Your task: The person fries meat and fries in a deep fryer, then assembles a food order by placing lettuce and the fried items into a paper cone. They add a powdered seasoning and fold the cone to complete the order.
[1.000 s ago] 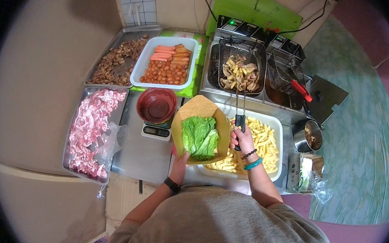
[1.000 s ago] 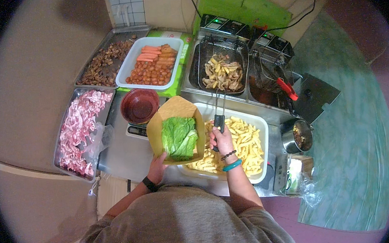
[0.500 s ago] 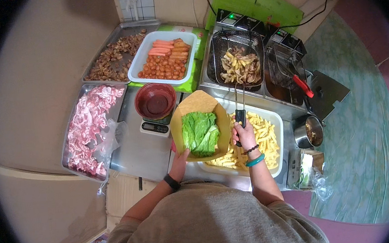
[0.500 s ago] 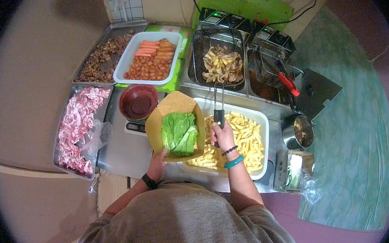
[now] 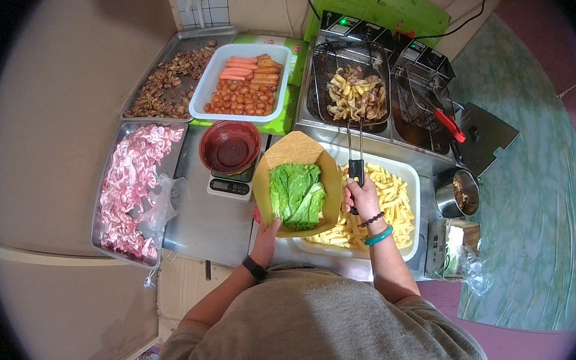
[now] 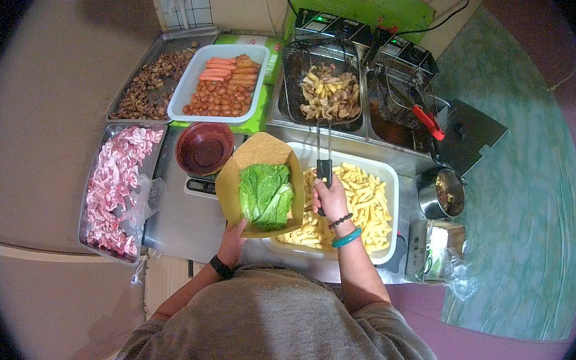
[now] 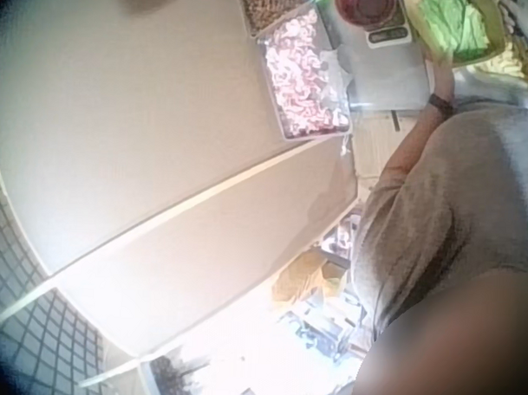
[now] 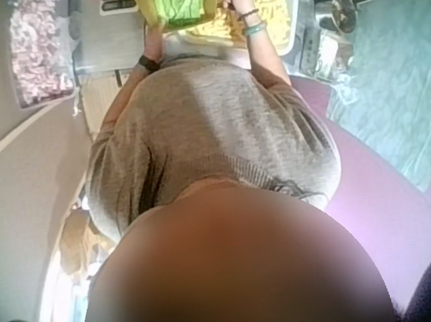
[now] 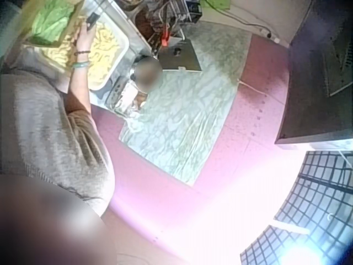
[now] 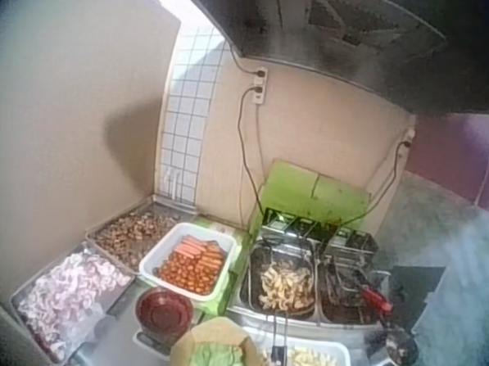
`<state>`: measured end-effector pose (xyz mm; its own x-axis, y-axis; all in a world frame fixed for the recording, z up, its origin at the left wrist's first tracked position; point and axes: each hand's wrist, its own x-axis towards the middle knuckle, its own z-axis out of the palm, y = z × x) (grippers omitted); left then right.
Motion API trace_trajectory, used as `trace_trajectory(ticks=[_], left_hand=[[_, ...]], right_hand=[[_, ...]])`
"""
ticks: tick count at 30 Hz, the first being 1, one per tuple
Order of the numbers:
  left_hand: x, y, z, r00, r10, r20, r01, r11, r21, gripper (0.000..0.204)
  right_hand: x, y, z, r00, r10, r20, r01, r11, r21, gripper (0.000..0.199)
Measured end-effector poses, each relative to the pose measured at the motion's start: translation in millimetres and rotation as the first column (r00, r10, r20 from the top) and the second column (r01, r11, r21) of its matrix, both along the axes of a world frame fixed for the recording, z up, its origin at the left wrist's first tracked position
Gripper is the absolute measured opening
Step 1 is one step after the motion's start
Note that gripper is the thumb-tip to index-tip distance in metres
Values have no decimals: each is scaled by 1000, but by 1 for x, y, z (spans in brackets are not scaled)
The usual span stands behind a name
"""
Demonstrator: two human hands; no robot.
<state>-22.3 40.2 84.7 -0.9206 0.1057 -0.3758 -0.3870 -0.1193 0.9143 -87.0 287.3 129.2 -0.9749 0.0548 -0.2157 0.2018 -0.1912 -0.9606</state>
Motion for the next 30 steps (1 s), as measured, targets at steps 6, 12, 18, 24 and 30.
trace_trajectory(ticks=[6, 12, 18, 24, 30], left_hand=[[1, 3, 6, 1000, 8, 28, -10, 997, 82, 40], [0, 1, -10, 1000, -13, 11, 12, 998, 64, 41], [-1, -2, -25, 999, -37, 4, 37, 995, 91, 40], [0, 0, -20, 1000, -6, 26, 3, 993, 119, 41], [0, 1, -26, 1000, 15, -1, -14, 989, 149, 39]], right_hand=[[0, -3, 5, 1000, -4, 11, 4, 1000, 7, 19], [1, -3, 6, 1000, -3, -14, 3, 1000, 20, 18], [0, -3, 4, 1000, -10, 0, 10, 997, 72, 19], [1, -5, 8, 1000, -15, -1, 15, 999, 47, 19], [1, -6, 11, 1000, -8, -6, 8, 998, 65, 19]])
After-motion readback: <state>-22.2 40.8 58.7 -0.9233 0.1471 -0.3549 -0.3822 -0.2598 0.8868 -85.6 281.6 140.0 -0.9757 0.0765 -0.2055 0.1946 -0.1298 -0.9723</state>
